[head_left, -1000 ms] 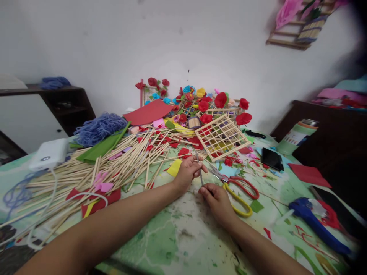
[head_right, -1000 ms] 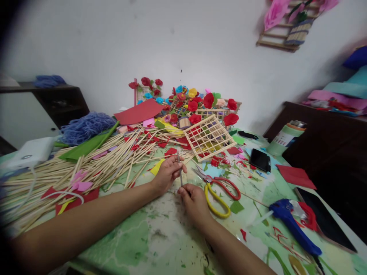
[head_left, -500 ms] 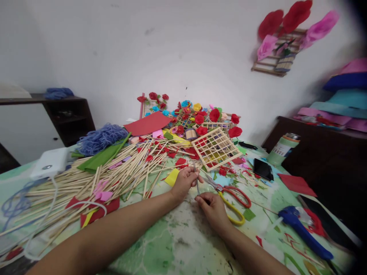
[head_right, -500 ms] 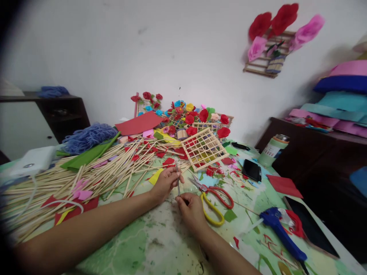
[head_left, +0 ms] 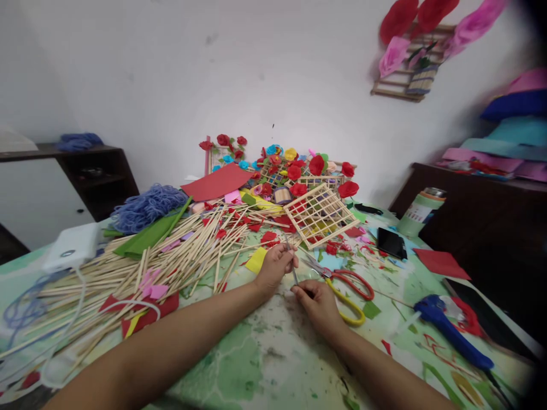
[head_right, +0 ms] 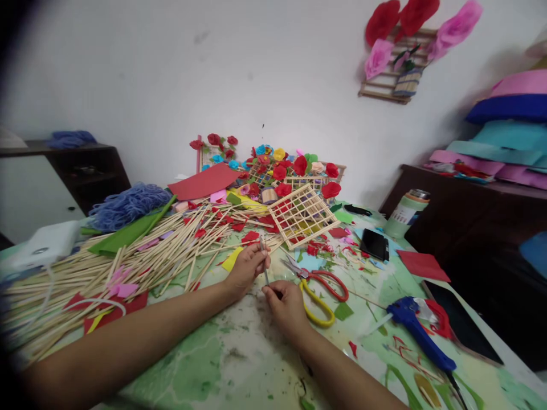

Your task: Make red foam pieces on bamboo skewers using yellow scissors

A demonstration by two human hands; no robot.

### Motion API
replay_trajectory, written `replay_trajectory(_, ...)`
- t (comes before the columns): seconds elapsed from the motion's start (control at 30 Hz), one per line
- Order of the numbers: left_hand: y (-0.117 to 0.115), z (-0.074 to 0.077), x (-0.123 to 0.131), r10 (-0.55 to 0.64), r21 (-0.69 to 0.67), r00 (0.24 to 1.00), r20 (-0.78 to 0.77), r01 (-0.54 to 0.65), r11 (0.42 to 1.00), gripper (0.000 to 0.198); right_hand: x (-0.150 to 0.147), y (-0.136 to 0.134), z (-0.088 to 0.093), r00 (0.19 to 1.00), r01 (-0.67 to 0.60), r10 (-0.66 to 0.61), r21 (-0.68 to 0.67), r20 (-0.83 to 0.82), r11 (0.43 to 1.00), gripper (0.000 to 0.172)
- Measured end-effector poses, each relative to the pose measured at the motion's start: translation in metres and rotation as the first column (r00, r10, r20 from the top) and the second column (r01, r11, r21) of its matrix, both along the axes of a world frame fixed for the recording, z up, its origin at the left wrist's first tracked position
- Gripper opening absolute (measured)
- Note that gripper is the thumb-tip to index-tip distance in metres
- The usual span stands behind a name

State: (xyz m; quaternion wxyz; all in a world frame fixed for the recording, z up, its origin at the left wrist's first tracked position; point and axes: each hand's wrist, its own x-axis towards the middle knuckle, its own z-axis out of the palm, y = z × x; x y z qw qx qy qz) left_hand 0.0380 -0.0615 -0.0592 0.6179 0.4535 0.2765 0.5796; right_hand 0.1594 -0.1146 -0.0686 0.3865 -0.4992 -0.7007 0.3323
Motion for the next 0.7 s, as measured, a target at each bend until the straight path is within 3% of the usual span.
replay_trajectory(0.7,0.0014,-0.0027,-0.0019,0.066,-0.081,0.998,-0.007,-0.067,0.994,0.028,0.0043,0.0044,-0.0037,0.997,0.040,-0.045,-0.086,-0.060,0.995,0.026)
